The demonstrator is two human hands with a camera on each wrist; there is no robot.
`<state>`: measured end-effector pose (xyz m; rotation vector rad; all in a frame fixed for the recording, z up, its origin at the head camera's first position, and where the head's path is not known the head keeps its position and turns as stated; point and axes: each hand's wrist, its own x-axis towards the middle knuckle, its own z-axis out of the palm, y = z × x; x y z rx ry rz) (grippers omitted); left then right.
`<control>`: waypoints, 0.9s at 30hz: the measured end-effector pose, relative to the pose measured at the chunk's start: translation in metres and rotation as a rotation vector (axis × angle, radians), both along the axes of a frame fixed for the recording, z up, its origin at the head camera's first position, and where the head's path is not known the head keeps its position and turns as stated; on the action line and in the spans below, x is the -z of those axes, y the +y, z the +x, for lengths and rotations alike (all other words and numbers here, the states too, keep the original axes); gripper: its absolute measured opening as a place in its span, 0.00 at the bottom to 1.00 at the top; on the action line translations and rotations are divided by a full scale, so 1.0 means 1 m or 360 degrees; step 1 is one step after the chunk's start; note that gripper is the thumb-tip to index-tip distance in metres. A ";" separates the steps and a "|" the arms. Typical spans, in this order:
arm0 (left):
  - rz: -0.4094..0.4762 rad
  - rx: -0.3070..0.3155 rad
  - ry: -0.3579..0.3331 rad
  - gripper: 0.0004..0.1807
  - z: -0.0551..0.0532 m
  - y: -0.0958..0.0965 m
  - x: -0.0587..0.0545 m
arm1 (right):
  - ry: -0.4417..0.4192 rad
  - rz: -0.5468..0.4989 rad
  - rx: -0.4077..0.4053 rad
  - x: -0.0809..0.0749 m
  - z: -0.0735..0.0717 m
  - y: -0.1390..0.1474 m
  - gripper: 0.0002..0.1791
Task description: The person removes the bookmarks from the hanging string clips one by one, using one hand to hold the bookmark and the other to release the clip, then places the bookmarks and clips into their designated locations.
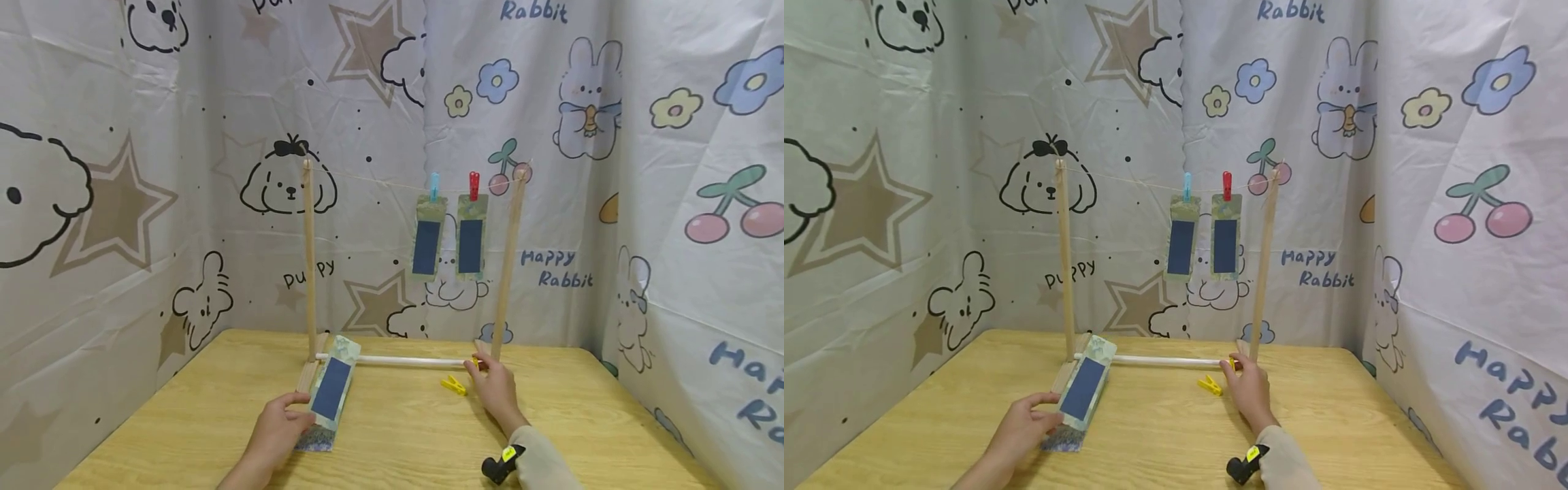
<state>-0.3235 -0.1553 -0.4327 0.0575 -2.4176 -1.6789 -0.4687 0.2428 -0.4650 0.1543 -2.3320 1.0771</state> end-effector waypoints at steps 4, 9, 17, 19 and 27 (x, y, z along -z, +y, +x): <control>-0.0052 0.0044 -0.0085 0.24 0.002 0.003 -0.002 | -0.0008 0.0011 0.0011 0.000 0.000 0.002 0.20; -0.0112 -0.0005 -0.0111 0.25 0.003 0.001 0.001 | -0.0012 0.0035 -0.0039 -0.001 0.001 0.000 0.20; -0.0061 0.0023 -0.0143 0.26 0.006 -0.002 0.003 | -0.0049 0.0087 -0.0036 0.000 0.003 -0.002 0.20; -0.0059 0.0021 -0.0154 0.26 0.006 -0.002 0.003 | -0.0049 0.0108 -0.0037 0.000 0.003 -0.001 0.20; -0.0088 0.0038 -0.0179 0.24 0.004 -0.002 0.003 | -0.0087 0.0208 -0.0028 0.000 0.003 -0.001 0.18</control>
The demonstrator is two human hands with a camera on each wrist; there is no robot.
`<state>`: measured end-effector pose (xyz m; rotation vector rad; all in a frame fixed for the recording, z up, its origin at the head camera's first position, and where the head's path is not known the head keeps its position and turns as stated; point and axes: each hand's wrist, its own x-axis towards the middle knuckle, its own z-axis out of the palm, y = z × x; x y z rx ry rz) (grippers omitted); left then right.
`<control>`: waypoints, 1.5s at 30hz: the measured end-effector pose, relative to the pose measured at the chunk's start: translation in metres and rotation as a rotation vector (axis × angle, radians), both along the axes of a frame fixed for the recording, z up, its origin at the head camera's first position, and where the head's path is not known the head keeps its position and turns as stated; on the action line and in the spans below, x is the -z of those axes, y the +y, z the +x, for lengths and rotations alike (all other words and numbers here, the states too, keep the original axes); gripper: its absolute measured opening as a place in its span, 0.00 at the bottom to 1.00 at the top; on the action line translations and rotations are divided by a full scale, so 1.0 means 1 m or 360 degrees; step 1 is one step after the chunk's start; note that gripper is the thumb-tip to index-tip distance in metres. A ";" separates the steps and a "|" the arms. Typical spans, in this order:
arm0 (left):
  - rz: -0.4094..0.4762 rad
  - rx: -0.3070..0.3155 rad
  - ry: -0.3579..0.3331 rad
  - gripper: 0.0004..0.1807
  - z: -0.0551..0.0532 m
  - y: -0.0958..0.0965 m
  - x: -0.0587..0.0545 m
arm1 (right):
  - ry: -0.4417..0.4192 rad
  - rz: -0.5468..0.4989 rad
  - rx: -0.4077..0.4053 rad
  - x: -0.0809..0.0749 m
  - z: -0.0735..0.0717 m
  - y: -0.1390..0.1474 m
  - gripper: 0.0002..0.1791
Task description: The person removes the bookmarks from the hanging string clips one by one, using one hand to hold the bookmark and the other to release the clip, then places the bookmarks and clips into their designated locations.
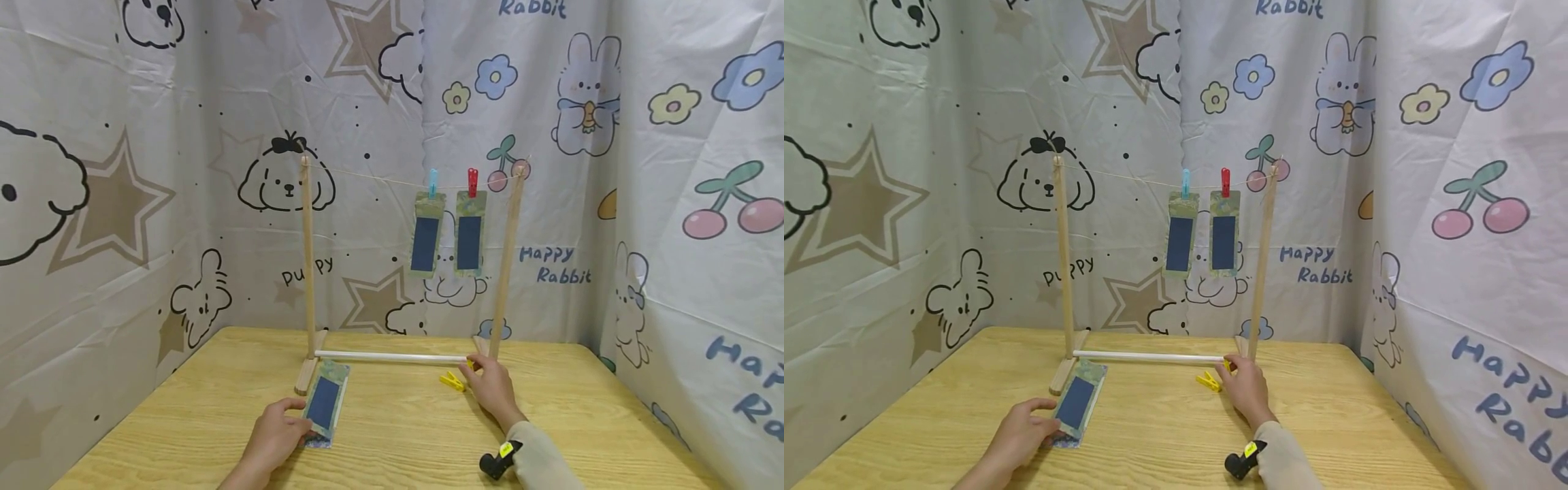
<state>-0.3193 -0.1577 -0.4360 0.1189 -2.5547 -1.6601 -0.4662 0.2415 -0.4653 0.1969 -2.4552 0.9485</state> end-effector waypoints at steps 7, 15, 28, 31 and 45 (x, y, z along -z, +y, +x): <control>-0.0029 0.0027 -0.0028 0.24 -0.002 -0.001 0.000 | -0.0021 0.0050 0.0018 0.001 -0.002 0.000 0.19; -0.0068 0.0036 0.0001 0.23 -0.001 -0.001 0.002 | -0.0034 0.0069 0.0019 0.004 -0.004 0.001 0.20; -0.0441 -0.0004 0.0127 0.23 -0.003 -0.001 0.004 | -0.0027 0.0112 0.0026 0.001 0.000 0.001 0.20; -0.0500 0.0000 0.0157 0.22 -0.004 -0.001 0.005 | -0.0046 0.0112 0.0029 0.001 0.000 0.001 0.20; -0.0620 0.0019 0.0182 0.17 -0.004 0.000 0.007 | -0.0072 0.0091 0.0067 -0.001 0.004 -0.001 0.17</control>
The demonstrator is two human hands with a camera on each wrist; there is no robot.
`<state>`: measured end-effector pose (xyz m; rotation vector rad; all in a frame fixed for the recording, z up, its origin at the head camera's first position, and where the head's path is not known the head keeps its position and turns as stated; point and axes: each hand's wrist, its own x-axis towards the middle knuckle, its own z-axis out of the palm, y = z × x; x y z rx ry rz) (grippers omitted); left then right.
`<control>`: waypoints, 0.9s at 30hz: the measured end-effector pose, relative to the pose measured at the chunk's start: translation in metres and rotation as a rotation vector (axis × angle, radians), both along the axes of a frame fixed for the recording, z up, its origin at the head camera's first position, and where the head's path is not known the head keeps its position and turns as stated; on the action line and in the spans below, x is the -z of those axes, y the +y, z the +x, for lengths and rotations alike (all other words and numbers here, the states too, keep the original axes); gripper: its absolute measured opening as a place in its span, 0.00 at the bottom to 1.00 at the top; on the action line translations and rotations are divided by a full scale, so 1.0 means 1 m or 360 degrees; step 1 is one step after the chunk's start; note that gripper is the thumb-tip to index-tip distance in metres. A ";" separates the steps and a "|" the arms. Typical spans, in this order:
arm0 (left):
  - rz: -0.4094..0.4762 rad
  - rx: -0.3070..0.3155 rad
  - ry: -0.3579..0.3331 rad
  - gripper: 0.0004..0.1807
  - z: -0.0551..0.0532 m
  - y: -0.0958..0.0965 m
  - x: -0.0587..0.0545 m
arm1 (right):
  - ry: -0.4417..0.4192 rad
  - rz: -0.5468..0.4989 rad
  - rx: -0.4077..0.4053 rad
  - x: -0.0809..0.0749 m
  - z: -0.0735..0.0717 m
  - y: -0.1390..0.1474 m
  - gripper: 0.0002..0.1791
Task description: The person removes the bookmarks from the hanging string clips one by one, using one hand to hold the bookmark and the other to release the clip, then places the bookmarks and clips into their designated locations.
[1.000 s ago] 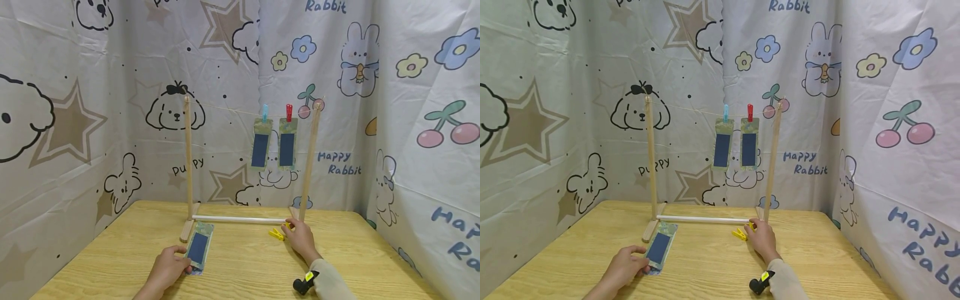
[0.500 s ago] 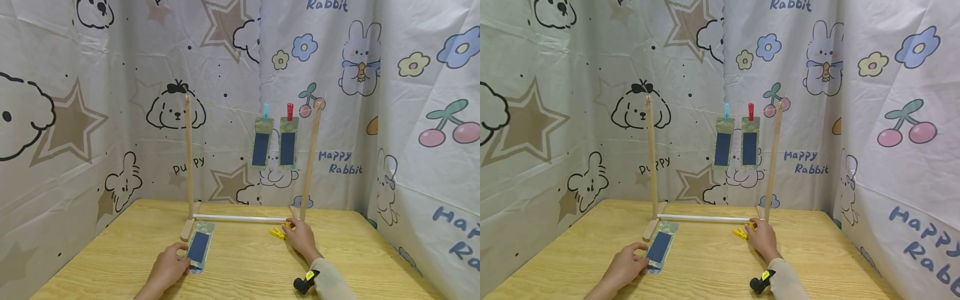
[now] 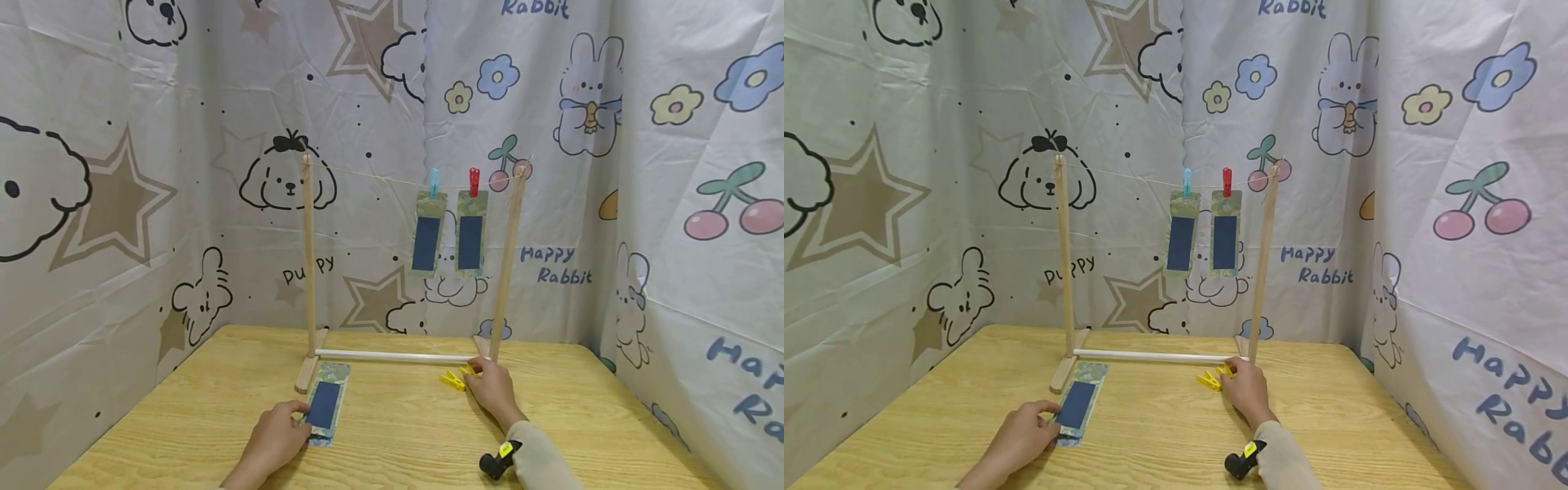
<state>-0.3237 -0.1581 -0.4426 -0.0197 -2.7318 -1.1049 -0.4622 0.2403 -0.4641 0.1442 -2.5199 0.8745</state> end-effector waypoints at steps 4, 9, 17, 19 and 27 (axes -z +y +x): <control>-0.0014 -0.0003 0.0024 0.17 0.001 -0.001 0.001 | 0.0016 0.0007 0.0001 -0.002 0.000 -0.002 0.16; -0.0049 -0.0005 0.0038 0.17 0.001 -0.001 0.001 | 0.0038 0.0019 -0.0007 0.000 0.000 -0.001 0.16; -0.0096 0.0038 0.0053 0.16 0.000 0.000 -0.001 | 0.0102 0.0075 -0.0027 0.001 -0.001 0.003 0.11; -0.0085 0.0045 0.0035 0.16 0.000 -0.001 0.000 | 0.0096 0.0081 -0.0032 0.001 -0.001 0.003 0.11; -0.0082 0.0056 0.0000 0.16 -0.001 -0.003 0.003 | 0.0065 0.0088 -0.0027 0.000 -0.001 0.001 0.14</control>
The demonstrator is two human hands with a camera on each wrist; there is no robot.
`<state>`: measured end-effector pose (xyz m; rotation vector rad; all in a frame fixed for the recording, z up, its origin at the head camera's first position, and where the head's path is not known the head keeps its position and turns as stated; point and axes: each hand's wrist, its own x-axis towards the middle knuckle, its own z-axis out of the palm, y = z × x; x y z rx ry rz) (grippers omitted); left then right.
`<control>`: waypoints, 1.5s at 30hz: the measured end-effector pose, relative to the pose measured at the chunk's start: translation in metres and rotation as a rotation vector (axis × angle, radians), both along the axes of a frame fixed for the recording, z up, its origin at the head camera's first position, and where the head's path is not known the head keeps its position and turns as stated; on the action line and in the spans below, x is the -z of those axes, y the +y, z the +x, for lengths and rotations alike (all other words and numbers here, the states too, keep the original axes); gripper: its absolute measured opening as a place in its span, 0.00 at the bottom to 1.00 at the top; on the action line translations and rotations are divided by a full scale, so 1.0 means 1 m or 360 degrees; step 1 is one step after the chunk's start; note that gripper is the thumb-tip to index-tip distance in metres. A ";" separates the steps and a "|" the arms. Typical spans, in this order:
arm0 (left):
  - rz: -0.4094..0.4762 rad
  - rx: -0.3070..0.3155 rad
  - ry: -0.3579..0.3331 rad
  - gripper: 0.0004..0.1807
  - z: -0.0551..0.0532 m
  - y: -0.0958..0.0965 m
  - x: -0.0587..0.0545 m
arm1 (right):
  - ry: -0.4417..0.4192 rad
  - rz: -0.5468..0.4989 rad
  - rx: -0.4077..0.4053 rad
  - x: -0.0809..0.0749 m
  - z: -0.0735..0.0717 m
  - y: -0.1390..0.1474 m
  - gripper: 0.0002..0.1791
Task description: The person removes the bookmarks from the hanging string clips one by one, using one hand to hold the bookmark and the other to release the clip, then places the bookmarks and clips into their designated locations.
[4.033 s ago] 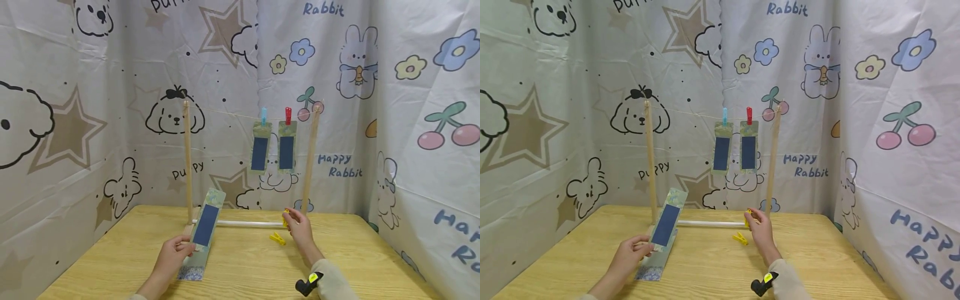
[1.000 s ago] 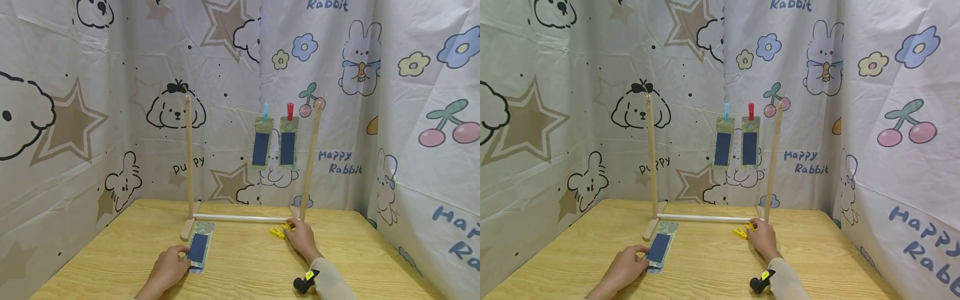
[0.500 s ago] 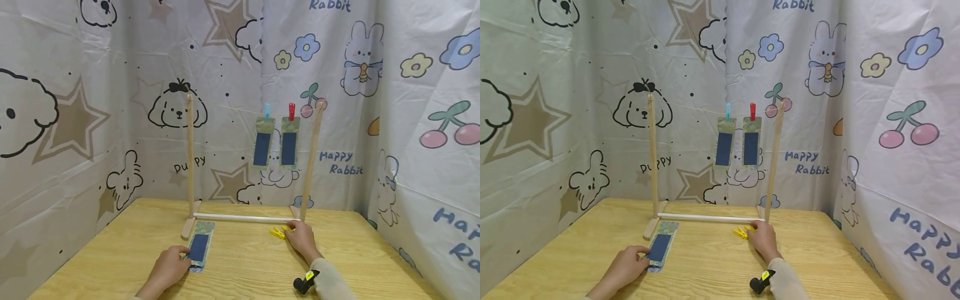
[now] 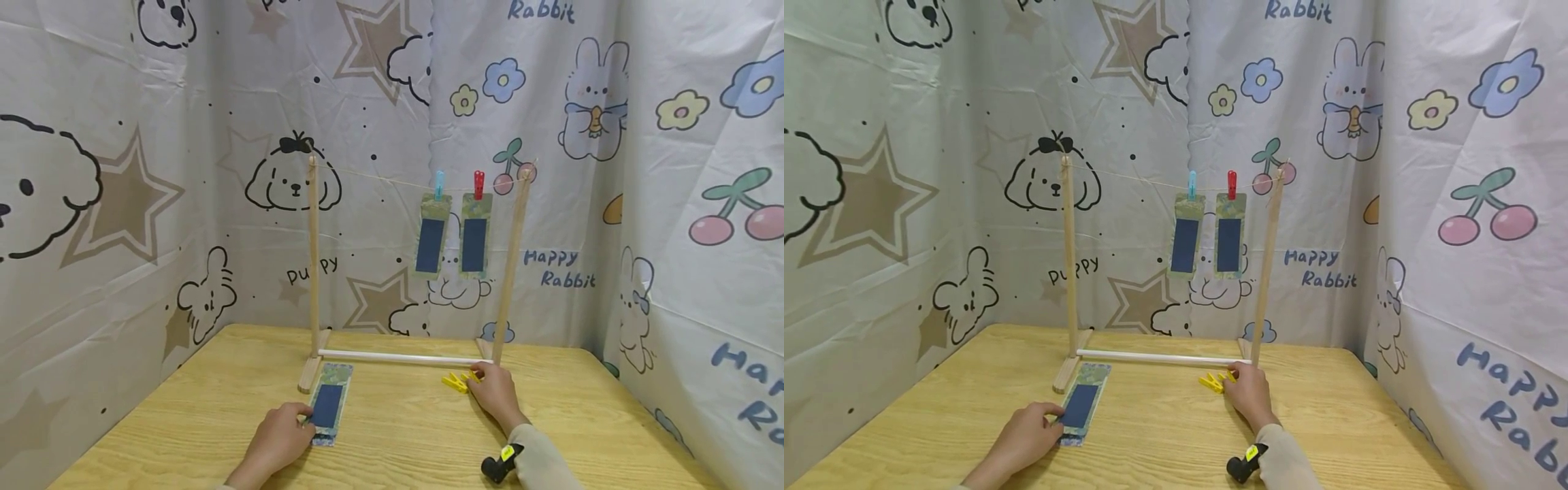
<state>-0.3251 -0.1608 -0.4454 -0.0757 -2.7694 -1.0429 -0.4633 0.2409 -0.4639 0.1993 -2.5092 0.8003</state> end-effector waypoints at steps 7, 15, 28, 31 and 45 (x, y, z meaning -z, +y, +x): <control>-0.0019 -0.0002 -0.0006 0.15 0.002 0.001 -0.001 | 0.0006 0.0008 0.0001 0.002 0.000 0.001 0.14; -0.0026 -0.0008 -0.0006 0.15 0.004 0.001 -0.002 | 0.0002 0.0034 0.0002 0.002 -0.001 0.001 0.14; -0.0052 -0.0028 0.0020 0.15 0.003 0.001 -0.001 | 0.0025 0.0046 -0.0008 0.001 -0.001 0.000 0.15; -0.0058 -0.0028 0.0015 0.15 0.003 0.001 -0.001 | 0.0015 0.0049 -0.0001 0.001 0.000 -0.001 0.15; -0.0067 -0.0011 -0.0017 0.15 0.005 0.001 -0.004 | 0.0034 0.0098 -0.0019 0.001 0.001 0.001 0.15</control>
